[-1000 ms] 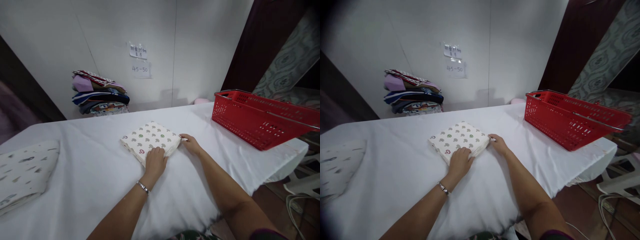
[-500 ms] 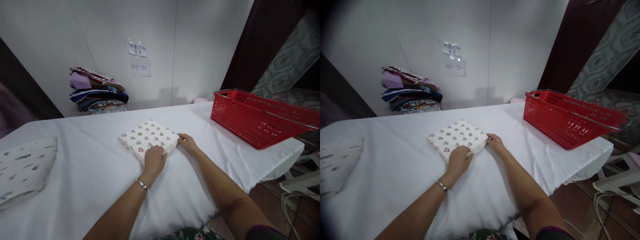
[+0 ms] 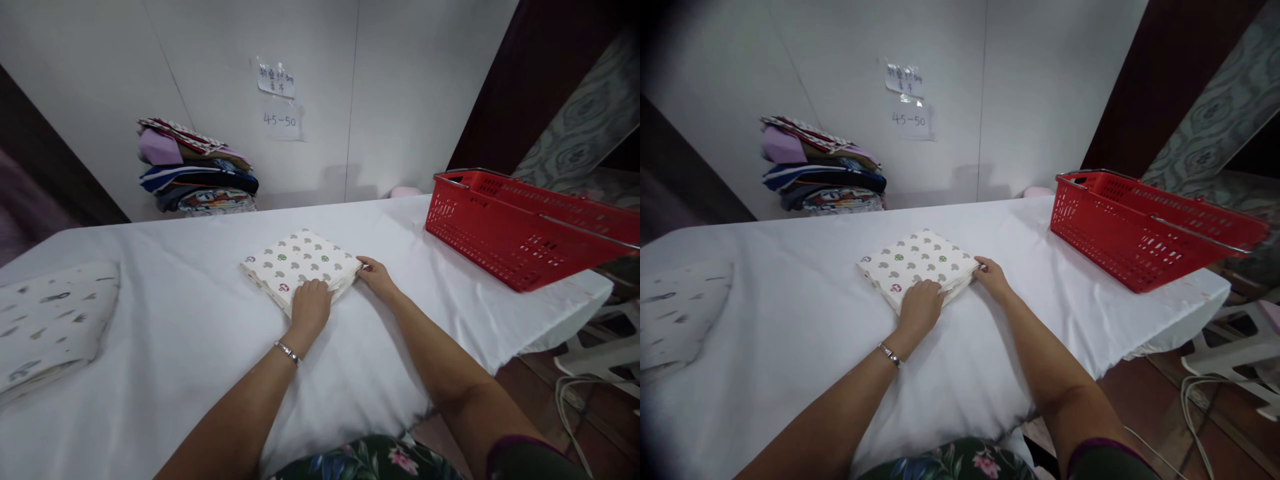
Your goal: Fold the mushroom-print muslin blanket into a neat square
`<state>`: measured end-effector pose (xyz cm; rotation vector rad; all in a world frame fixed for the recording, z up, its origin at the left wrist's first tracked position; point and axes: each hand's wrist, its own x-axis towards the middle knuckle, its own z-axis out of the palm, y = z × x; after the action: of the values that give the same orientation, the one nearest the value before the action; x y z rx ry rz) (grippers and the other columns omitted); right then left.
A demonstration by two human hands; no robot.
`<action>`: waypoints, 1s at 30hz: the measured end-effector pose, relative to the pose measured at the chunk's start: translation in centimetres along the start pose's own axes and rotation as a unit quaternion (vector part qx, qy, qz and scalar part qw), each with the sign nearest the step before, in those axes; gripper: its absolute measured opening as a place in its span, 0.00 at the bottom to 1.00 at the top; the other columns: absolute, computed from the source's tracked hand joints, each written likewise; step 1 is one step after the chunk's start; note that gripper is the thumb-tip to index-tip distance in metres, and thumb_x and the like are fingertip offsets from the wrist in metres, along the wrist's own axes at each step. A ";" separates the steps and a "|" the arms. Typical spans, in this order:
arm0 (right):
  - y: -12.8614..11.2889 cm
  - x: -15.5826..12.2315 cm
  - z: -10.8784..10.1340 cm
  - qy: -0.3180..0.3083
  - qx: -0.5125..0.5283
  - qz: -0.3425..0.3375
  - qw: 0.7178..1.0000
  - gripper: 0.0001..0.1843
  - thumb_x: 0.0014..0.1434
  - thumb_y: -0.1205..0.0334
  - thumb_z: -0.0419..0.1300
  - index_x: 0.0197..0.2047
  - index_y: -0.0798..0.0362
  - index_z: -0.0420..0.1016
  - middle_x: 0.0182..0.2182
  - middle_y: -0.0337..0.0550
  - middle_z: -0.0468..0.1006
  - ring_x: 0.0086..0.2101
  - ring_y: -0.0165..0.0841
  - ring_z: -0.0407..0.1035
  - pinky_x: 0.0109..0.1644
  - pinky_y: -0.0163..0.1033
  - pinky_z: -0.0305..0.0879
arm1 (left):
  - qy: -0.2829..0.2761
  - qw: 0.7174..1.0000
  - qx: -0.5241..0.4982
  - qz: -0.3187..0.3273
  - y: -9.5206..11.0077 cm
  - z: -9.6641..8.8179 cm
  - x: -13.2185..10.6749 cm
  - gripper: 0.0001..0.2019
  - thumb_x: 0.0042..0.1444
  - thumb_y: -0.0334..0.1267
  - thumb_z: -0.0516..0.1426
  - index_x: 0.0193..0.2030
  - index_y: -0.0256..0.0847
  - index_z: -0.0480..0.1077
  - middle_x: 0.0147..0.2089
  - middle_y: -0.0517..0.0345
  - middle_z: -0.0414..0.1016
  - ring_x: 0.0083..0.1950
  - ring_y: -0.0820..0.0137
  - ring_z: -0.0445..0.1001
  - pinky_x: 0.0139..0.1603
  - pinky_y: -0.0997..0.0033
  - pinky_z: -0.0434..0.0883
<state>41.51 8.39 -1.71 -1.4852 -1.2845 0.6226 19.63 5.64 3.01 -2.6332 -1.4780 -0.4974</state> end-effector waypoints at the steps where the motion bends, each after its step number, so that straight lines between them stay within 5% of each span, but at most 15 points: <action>1: -0.1 0.0 0.0 -0.005 0.005 0.014 1.000 0.27 0.46 0.62 0.59 0.52 0.55 0.71 0.36 0.41 0.75 0.30 0.30 0.66 0.38 0.39 0.66 | 0.002 1.000 0.000 -0.002 0.0 0.0 0.0 0.07 0.61 0.38 0.50 0.38 0.39 0.67 0.38 0.51 0.70 0.43 0.60 0.66 0.41 0.60 0.61; 4: -0.8 0.0 -0.6 0.021 -0.042 0.011 0.999 0.27 0.44 0.63 0.60 0.51 0.53 0.71 0.36 0.41 0.75 0.27 0.28 0.65 0.34 0.37 0.66 | 0.001 1.000 -0.002 -0.007 0.0 0.0 0.0 0.08 0.61 0.38 0.49 0.38 0.39 0.68 0.38 0.51 0.70 0.42 0.61 0.66 0.41 0.61 0.61; 7: -2.2 -0.2 -1.8 0.048 -0.143 -0.053 0.987 0.15 0.44 0.65 0.59 0.39 0.51 0.75 0.34 0.39 0.75 0.26 0.29 0.64 0.32 0.36 0.64 | -0.003 1.000 -0.005 -0.009 0.0 0.0 0.0 0.08 0.61 0.38 0.49 0.38 0.39 0.68 0.38 0.51 0.70 0.42 0.61 0.66 0.41 0.61 0.62; 9: -3.3 -0.7 -2.2 -0.009 -0.164 -0.103 0.981 0.08 0.48 0.66 0.57 0.33 0.50 0.75 0.30 0.38 0.75 0.27 0.29 0.66 0.33 0.35 0.63 | -0.002 1.000 -0.006 -0.009 0.0 0.0 0.0 0.08 0.61 0.38 0.49 0.38 0.39 0.68 0.38 0.51 0.70 0.42 0.61 0.67 0.41 0.61 0.62; 14: -5.3 -2.1 -1.3 -0.178 -0.191 -0.212 0.942 0.10 0.52 0.72 0.55 0.32 0.50 0.76 0.30 0.39 0.76 0.32 0.30 0.68 0.36 0.34 0.62 | 0.012 1.000 -0.011 -0.007 -0.1 0.3 0.0 0.08 0.61 0.38 0.50 0.38 0.39 0.67 0.38 0.51 0.70 0.42 0.60 0.67 0.41 0.61 0.61; 30: -5.4 -3.2 0.2 -0.157 -0.303 -0.285 0.896 0.11 0.59 0.68 0.54 0.39 0.47 0.76 0.39 0.39 0.77 0.39 0.32 0.69 0.38 0.33 0.62 | 0.010 0.999 -0.028 -0.013 -0.2 0.3 0.0 0.09 0.61 0.38 0.48 0.38 0.39 0.67 0.37 0.51 0.70 0.42 0.61 0.67 0.40 0.61 0.61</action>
<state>38.21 4.95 2.43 -1.3958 -2.2022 0.0551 19.48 5.80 2.71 -2.6469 -1.5159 -0.5746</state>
